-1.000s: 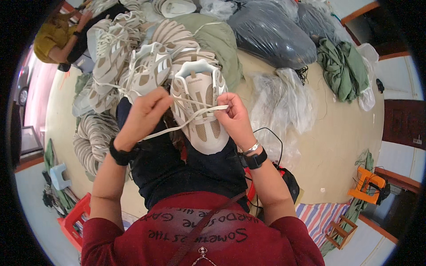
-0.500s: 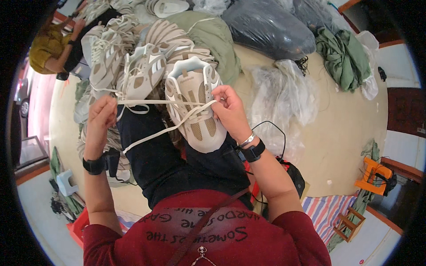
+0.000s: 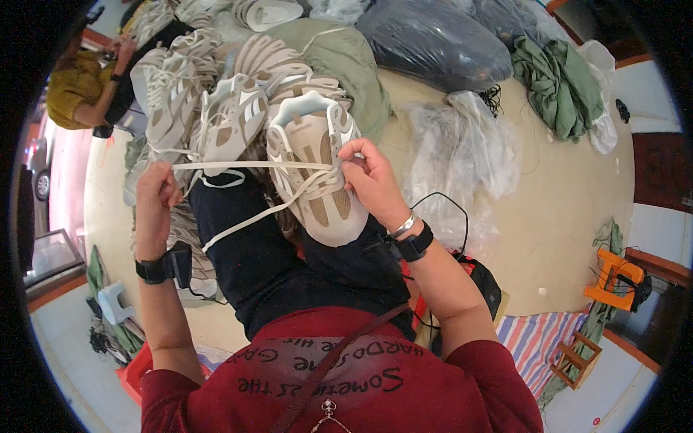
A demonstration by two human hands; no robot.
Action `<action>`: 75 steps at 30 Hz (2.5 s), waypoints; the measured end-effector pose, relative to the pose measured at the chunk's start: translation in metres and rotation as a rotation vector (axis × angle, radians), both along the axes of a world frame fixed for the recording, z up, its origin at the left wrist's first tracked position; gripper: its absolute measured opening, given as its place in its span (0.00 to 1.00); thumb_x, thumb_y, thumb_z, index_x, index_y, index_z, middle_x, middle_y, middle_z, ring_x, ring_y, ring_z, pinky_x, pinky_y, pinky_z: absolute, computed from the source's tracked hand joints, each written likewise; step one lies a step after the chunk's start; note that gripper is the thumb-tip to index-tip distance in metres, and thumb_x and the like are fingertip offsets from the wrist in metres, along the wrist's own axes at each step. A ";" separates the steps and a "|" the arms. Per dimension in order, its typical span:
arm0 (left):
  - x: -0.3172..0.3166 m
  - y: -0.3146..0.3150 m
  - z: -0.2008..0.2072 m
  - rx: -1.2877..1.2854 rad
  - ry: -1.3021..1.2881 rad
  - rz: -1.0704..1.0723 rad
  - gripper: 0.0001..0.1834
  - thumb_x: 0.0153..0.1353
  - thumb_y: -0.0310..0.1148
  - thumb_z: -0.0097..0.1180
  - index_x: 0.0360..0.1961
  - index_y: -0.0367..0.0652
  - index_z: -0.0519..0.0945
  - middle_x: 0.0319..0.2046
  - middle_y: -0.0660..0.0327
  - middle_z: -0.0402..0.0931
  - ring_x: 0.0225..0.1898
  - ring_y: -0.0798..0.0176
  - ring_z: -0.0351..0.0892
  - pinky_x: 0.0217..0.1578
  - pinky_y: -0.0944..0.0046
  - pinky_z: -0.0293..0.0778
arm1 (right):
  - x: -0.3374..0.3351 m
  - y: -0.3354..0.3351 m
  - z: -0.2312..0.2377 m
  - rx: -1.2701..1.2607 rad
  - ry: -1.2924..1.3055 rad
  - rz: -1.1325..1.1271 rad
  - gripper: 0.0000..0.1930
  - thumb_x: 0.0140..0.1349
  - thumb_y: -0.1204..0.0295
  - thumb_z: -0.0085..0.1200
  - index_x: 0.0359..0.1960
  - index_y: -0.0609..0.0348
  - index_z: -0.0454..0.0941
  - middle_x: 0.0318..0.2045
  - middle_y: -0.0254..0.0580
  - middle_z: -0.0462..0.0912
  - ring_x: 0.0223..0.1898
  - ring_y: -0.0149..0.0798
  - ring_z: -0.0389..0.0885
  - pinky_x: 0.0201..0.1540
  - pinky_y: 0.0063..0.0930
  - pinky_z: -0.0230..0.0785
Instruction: Lacing a series of shoes manually while sitting on the floor.
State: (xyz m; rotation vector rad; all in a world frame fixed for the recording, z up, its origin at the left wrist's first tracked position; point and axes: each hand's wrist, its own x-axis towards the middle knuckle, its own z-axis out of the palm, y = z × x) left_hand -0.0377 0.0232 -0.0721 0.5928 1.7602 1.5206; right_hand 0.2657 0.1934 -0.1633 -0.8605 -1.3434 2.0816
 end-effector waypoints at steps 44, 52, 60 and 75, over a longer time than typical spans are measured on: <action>0.084 0.051 -0.045 -0.209 0.260 -0.587 0.26 0.67 0.49 0.50 0.22 0.37 0.79 0.17 0.72 0.67 0.20 0.77 0.61 0.21 0.72 0.57 | -0.005 0.002 0.015 0.531 -0.263 0.131 0.18 0.49 0.82 0.50 0.44 0.57 0.75 0.35 0.32 0.63 0.26 0.24 0.63 0.31 0.17 0.60; 0.076 0.058 -0.033 -0.294 0.417 -0.609 0.23 0.64 0.46 0.55 0.22 0.35 0.80 0.16 0.65 0.72 0.23 0.75 0.68 0.26 0.71 0.64 | -0.005 0.002 0.012 0.486 -0.236 0.133 0.18 0.49 0.82 0.50 0.44 0.58 0.75 0.36 0.32 0.63 0.27 0.23 0.63 0.32 0.17 0.60; 0.072 0.052 -0.013 -0.089 0.354 -0.581 0.15 0.62 0.36 0.58 0.26 0.34 0.79 0.16 0.65 0.71 0.21 0.75 0.65 0.23 0.69 0.63 | -0.003 0.005 0.011 0.464 -0.225 0.142 0.17 0.50 0.81 0.51 0.45 0.57 0.76 0.36 0.32 0.63 0.26 0.23 0.64 0.32 0.17 0.61; 0.060 0.018 -0.048 -0.085 1.014 -0.340 0.13 0.58 0.29 0.59 0.44 0.39 0.79 0.34 0.55 0.77 0.32 0.57 0.77 0.34 0.61 0.72 | -0.006 0.004 0.024 0.449 -0.268 0.176 0.15 0.54 0.78 0.55 0.45 0.58 0.75 0.36 0.32 0.64 0.25 0.22 0.64 0.30 0.17 0.61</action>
